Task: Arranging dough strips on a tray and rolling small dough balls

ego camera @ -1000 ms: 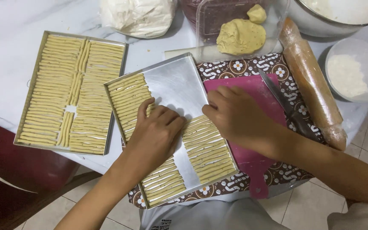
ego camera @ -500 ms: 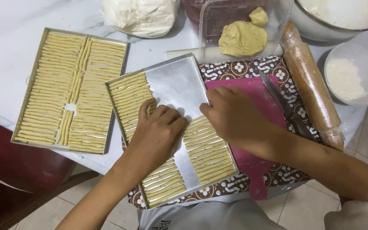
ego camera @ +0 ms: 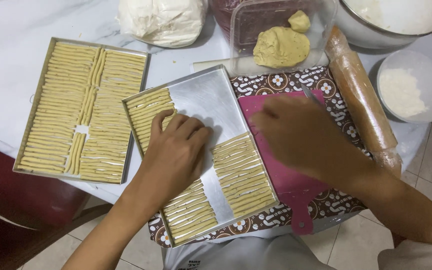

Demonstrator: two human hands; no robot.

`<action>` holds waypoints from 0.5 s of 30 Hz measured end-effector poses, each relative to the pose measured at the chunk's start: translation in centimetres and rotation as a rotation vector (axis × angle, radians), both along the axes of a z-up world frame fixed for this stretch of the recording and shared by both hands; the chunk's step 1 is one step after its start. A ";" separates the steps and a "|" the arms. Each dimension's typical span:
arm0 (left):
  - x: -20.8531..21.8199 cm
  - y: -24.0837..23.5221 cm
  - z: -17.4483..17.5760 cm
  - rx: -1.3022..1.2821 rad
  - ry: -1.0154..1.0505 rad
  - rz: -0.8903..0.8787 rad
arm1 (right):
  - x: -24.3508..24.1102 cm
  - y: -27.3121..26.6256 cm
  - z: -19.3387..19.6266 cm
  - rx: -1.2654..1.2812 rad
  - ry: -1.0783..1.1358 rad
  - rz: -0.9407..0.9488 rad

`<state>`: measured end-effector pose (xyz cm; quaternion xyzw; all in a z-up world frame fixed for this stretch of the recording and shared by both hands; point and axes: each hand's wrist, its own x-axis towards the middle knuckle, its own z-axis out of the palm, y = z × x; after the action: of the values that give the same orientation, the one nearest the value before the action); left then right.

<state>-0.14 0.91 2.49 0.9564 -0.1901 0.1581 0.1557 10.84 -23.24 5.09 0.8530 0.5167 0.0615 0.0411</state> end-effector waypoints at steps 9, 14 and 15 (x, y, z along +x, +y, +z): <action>4.3 -6.7 0.1 0.032 -0.074 -0.165 | -0.5 -7.3 2.2 0.352 0.168 -0.202; 5.5 -9.2 -2.4 0.108 0.062 -0.071 | -0.8 -9.9 0.2 0.313 0.189 -0.333; 5.4 -9.6 -2.7 0.085 0.155 -0.042 | -1.0 -10.4 -0.3 0.306 0.199 -0.386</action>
<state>5.27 -8.67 -0.18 0.9673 -0.2038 0.0722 0.1324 9.79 -33.61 4.75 0.9338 0.3307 0.0460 -0.1285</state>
